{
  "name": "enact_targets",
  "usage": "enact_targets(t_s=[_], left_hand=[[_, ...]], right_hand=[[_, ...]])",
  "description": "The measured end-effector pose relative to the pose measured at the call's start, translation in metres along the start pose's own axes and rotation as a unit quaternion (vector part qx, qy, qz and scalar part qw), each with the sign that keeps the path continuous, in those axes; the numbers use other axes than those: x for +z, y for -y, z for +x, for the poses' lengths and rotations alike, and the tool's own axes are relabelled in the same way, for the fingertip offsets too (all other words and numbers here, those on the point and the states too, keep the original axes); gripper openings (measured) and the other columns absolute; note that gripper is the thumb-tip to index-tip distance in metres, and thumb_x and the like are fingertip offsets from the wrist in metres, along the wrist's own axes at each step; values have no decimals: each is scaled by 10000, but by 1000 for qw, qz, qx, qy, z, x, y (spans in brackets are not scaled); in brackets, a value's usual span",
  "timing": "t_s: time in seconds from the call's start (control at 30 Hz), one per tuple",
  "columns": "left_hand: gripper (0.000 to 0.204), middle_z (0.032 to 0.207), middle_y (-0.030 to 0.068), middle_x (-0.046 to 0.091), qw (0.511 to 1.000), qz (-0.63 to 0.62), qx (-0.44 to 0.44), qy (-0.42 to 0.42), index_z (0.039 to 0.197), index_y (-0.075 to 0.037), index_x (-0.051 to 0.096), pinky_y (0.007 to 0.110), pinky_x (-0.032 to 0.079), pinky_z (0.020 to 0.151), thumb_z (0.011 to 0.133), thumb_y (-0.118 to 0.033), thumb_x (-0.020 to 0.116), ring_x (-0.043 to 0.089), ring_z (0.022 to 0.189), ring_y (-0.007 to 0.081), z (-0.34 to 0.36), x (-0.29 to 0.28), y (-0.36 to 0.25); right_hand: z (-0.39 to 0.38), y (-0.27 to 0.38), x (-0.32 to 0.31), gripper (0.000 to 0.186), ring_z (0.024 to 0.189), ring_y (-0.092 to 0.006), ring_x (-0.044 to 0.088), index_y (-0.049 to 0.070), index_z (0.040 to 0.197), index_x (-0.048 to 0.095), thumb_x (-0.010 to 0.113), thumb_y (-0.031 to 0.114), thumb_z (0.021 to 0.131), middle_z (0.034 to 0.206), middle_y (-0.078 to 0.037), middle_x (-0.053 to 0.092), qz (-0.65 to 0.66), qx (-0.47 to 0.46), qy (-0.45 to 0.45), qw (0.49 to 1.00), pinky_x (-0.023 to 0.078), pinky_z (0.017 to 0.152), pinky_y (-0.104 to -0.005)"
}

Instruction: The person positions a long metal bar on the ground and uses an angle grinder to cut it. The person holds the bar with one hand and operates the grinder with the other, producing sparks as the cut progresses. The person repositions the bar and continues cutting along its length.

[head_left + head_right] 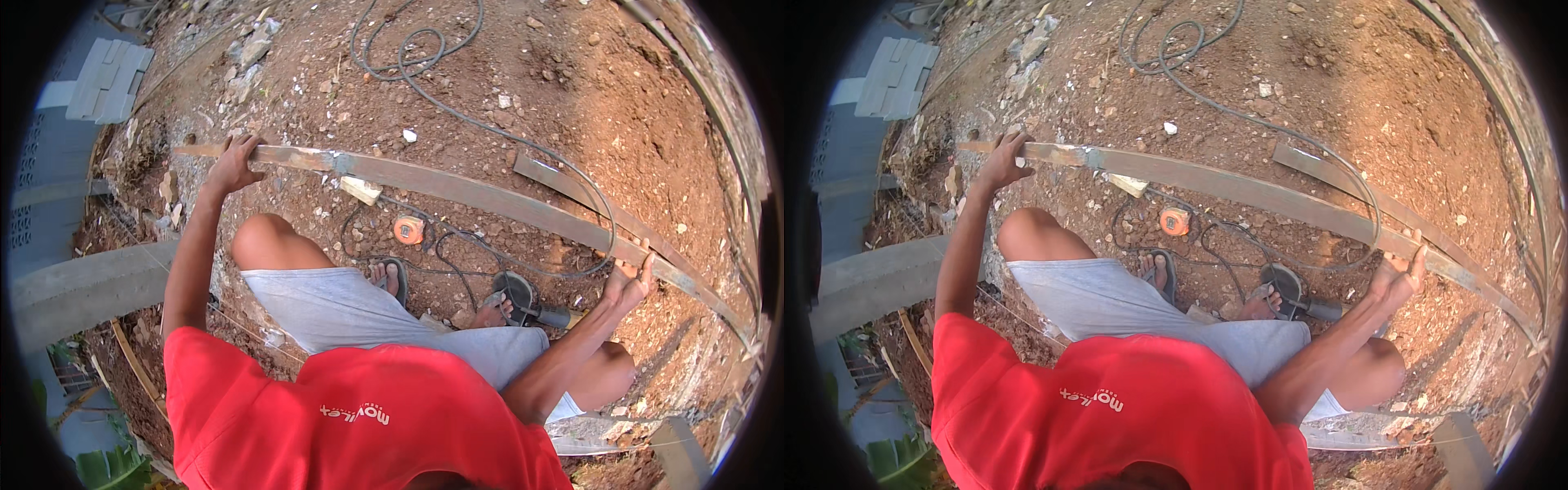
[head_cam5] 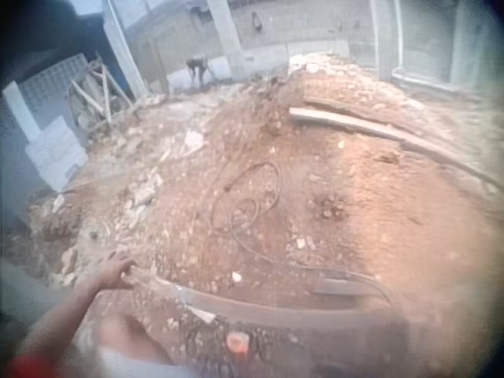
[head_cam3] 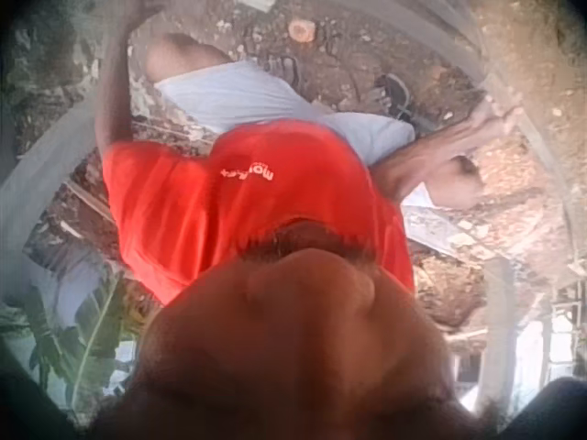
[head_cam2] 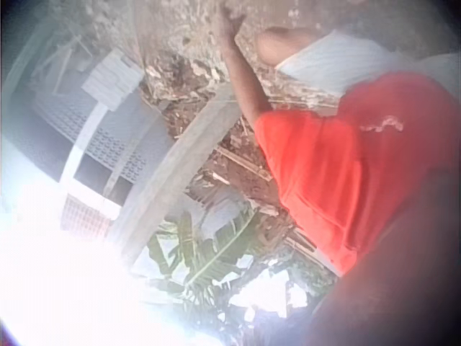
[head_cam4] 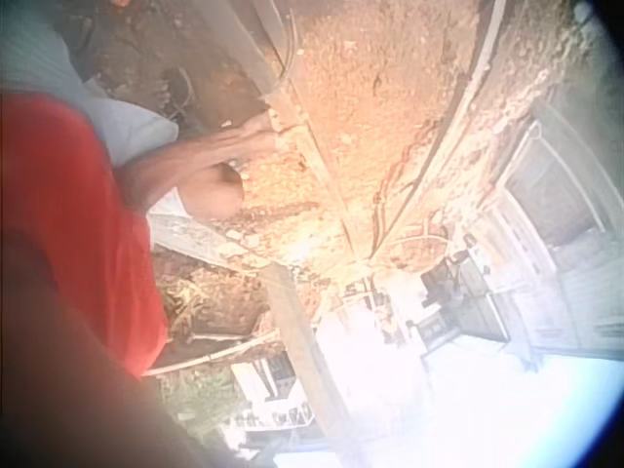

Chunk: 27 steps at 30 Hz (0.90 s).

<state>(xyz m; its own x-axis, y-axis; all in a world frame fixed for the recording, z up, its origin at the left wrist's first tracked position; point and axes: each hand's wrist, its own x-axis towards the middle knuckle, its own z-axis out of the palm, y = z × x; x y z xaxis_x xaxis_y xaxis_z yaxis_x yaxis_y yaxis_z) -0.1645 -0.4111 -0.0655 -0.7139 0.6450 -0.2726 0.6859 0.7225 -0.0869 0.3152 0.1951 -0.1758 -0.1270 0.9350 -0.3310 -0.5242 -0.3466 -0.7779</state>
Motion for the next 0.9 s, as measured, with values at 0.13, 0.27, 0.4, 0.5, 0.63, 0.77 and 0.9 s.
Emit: enact_targets(t_s=[0.13,0.27,0.4,0.5,0.63,0.77,0.9], left_hand=[[268,907,245,758,987,-151,-17,57,1087,6,724,465,578,763,835,-84,746,761,884,403,24,40,21],[366,993,288,704,994,-50,-24,-92,1150,77,667,500,534,921,826,-79,735,675,1011,486,-35,89,99],[463,1067,294,673,999,-24,8,-40,1291,61,614,528,527,929,870,-86,741,653,1061,498,0,87,114],[477,1050,291,669,987,-35,67,-142,1296,68,610,535,526,931,869,-90,754,652,1064,497,2,92,114],[453,1054,307,697,994,-26,36,-98,1281,71,632,528,540,882,880,-114,735,678,994,505,23,58,-4],[248,845,301,692,980,-149,107,-78,1011,55,699,546,526,770,793,-61,674,675,835,518,64,-23,-238],[222,754,288,692,967,-112,201,-113,967,31,694,574,539,729,760,-31,641,693,730,484,106,-10,-354]], right_hand=[[3,-4,-21,276,1036,-296,689,35,1268,510,639,95,1031,1133,-152,662,95,-24,57,994,572,915,-461],[-22,-1,22,381,1111,-232,649,71,1314,428,641,41,999,1178,-82,588,57,-92,48,993,560,943,-394],[-39,39,18,363,1075,-214,659,97,1307,466,644,40,996,1198,-79,596,88,-81,69,990,569,921,-378],[-30,67,8,368,1048,-220,686,60,1356,475,619,59,1017,1196,-106,652,58,-93,59,992,581,906,-373],[9,125,-3,587,1204,-313,658,-14,1502,425,643,266,1035,1346,-185,636,-31,-150,43,987,562,985,-435],[61,149,-28,690,1172,-288,662,23,1512,453,594,508,1042,1307,-162,662,-154,-40,-141,977,506,1036,-422],[32,87,-7,905,1382,-398,510,-19,1533,415,562,686,987,1435,-242,557,-222,72,-114,966,488,1066,-590]])
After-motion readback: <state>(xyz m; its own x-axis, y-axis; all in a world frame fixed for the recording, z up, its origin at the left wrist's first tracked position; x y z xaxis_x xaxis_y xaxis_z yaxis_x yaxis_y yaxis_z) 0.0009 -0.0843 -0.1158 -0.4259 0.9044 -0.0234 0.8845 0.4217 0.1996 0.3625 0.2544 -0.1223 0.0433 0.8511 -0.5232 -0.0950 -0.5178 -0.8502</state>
